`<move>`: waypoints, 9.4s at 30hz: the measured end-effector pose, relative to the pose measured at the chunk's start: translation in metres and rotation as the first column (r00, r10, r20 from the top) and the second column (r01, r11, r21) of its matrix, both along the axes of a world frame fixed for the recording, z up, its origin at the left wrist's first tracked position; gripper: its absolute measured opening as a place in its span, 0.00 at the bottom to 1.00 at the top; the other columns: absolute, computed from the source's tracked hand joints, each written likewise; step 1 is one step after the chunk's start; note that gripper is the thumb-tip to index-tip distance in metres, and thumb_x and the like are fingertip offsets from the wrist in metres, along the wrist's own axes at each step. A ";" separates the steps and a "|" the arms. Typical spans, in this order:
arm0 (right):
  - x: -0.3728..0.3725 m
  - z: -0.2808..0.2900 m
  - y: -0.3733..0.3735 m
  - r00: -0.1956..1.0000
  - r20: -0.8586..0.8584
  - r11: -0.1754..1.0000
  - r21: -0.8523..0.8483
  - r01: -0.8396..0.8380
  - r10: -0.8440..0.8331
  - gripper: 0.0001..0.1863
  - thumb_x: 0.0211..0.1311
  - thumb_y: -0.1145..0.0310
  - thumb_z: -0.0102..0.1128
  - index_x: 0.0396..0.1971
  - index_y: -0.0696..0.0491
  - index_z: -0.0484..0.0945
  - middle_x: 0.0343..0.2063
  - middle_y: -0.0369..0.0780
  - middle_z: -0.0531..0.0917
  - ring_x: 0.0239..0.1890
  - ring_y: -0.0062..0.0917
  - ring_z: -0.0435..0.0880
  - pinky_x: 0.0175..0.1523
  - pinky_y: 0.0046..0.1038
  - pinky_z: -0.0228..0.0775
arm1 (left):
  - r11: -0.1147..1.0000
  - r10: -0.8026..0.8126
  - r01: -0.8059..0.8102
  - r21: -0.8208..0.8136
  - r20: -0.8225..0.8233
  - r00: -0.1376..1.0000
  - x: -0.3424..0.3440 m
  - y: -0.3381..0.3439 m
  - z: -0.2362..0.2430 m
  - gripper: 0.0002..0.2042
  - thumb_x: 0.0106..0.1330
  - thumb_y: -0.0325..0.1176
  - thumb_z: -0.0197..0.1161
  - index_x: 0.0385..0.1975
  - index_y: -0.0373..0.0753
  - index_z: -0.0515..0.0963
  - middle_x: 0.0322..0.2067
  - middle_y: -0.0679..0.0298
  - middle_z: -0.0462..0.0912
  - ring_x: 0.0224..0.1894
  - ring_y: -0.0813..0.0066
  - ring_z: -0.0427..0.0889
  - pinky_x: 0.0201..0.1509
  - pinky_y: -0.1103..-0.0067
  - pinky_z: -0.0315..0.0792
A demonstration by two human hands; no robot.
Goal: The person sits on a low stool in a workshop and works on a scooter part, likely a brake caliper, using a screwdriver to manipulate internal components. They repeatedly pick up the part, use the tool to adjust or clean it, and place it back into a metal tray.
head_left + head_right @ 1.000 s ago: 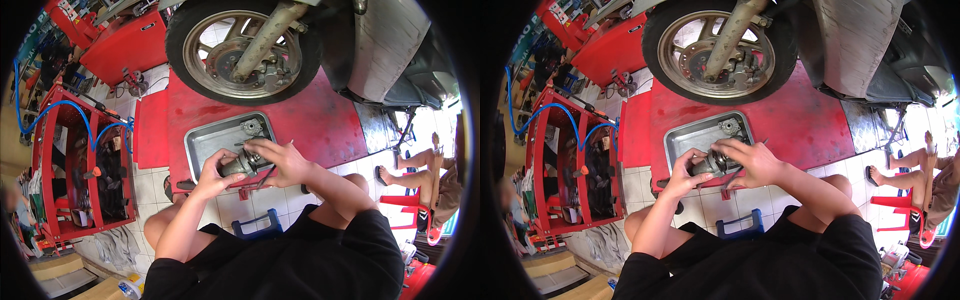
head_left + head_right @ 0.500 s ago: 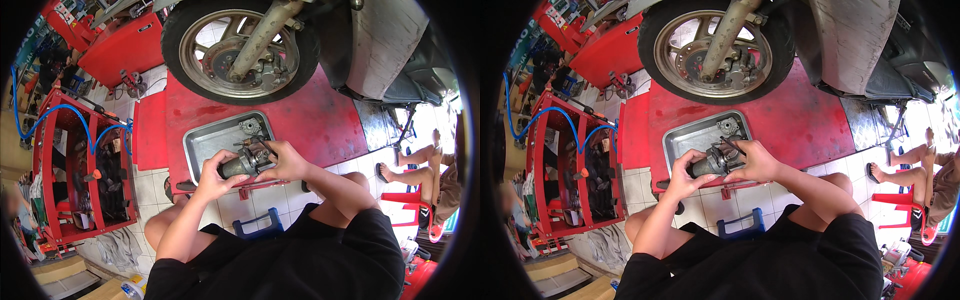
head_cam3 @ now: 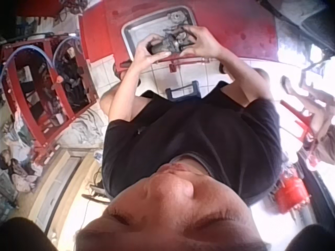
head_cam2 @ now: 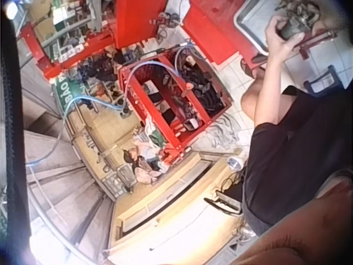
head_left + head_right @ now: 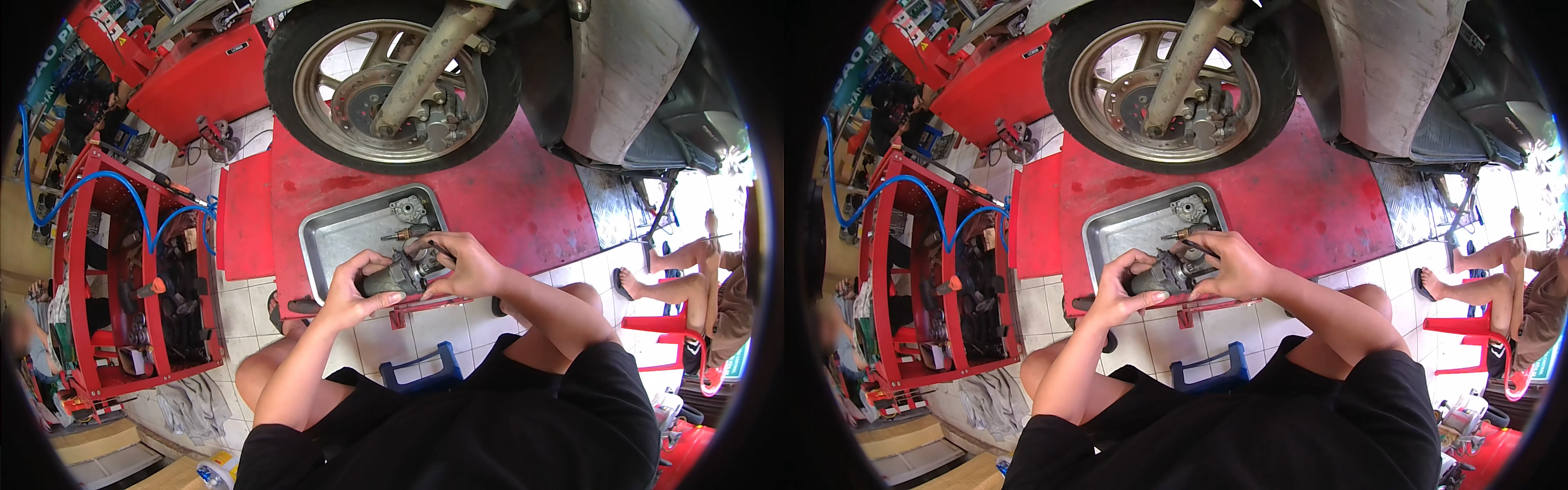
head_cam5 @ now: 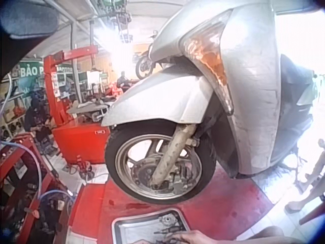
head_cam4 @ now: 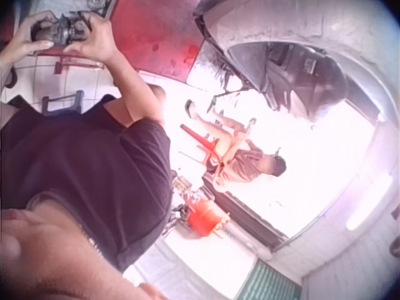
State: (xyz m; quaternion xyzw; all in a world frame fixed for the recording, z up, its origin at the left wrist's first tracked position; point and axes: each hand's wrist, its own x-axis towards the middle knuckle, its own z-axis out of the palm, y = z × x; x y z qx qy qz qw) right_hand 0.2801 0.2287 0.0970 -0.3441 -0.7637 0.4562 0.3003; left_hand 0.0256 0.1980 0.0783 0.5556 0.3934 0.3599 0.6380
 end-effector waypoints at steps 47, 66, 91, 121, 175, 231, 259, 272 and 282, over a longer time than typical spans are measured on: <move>0.004 0.006 0.002 0.933 0.321 0.532 0.825 -0.193 -0.159 0.20 0.47 0.53 0.71 0.32 0.51 0.75 0.26 0.35 0.74 0.21 0.25 0.78 0.24 0.29 0.68 | 0.769 0.290 0.251 -0.588 0.671 0.683 0.019 -0.020 -0.026 0.26 0.68 0.44 0.62 0.61 0.38 0.66 0.46 0.51 0.81 0.40 0.63 0.85 0.16 0.83 0.66; -0.011 0.015 -0.006 0.983 -0.057 0.965 0.192 0.181 -0.173 0.17 0.70 0.67 0.59 0.23 0.61 0.72 0.18 0.42 0.75 0.18 0.31 0.72 0.26 0.34 0.65 | 0.893 0.245 -0.033 -0.449 0.424 0.872 0.022 -0.010 -0.008 0.40 0.73 0.67 0.35 0.64 0.33 0.68 0.59 0.53 0.76 0.61 0.63 0.75 0.66 0.67 0.65; -0.037 -0.007 0.005 0.865 0.475 0.978 -0.194 -0.074 0.160 0.33 0.70 0.41 0.51 0.40 0.63 0.83 0.29 0.54 0.83 0.39 0.45 0.82 0.49 0.40 0.73 | 0.757 0.653 -0.005 -0.653 0.757 0.025 -0.056 0.023 0.016 0.22 0.75 0.45 0.47 0.50 0.27 0.71 0.50 0.42 0.73 0.56 0.45 0.71 0.64 0.52 0.71; -0.166 -0.109 0.017 0.802 0.585 0.961 0.134 -0.242 0.121 0.14 0.53 0.62 0.68 0.36 0.55 0.85 0.39 0.48 0.86 0.42 0.48 0.84 0.48 0.43 0.78 | 0.795 0.604 -0.082 -0.601 0.797 0.012 -0.074 0.001 0.034 0.17 0.73 0.38 0.48 0.57 0.37 0.71 0.57 0.51 0.74 0.62 0.46 0.68 0.55 0.61 0.68; 0.006 0.002 -0.011 0.999 0.014 0.982 0.181 -0.048 0.046 0.14 0.51 0.72 0.70 0.40 0.55 0.83 0.41 0.39 0.81 0.40 0.40 0.83 0.42 0.36 0.75 | 0.824 0.247 0.217 -0.523 0.676 0.694 0.020 -0.002 -0.022 0.32 0.69 0.47 0.55 0.70 0.38 0.58 0.60 0.49 0.69 0.56 0.49 0.76 0.47 0.57 0.78; 0.007 -0.002 -0.001 0.995 0.001 0.985 0.138 -0.101 0.102 0.20 0.46 0.72 0.72 0.43 0.58 0.83 0.36 0.45 0.83 0.40 0.44 0.82 0.45 0.39 0.74 | 0.734 0.373 0.270 -0.623 0.703 0.606 0.019 0.001 -0.021 0.37 0.66 0.42 0.55 0.73 0.34 0.53 0.58 0.45 0.73 0.61 0.44 0.73 0.53 0.52 0.73; 0.004 -0.005 -0.002 0.992 -0.067 0.986 0.131 -0.101 0.110 0.21 0.41 0.71 0.75 0.40 0.58 0.84 0.35 0.44 0.84 0.39 0.43 0.83 0.45 0.38 0.75 | 0.747 0.275 0.327 -0.579 0.717 0.640 0.022 0.001 -0.014 0.41 0.65 0.41 0.57 0.75 0.35 0.45 0.60 0.42 0.70 0.63 0.46 0.71 0.66 0.56 0.68; 0.007 -0.008 0.000 0.979 -0.070 0.969 0.172 -0.178 0.192 0.21 0.43 0.69 0.78 0.39 0.60 0.81 0.33 0.45 0.83 0.37 0.44 0.82 0.41 0.39 0.73 | 0.736 0.239 0.357 -0.576 0.714 0.658 0.022 0.000 -0.020 0.42 0.64 0.41 0.58 0.76 0.38 0.45 0.65 0.38 0.65 0.65 0.41 0.70 0.56 0.52 0.75; 0.013 0.009 0.002 0.984 -0.083 0.987 -0.014 -0.157 0.155 0.15 0.56 0.70 0.69 0.41 0.61 0.81 0.33 0.47 0.82 0.37 0.39 0.83 0.43 0.36 0.74 | 0.724 0.313 0.317 -0.613 0.702 0.640 0.023 -0.002 -0.016 0.41 0.64 0.41 0.58 0.76 0.39 0.47 0.62 0.41 0.69 0.63 0.38 0.71 0.56 0.51 0.76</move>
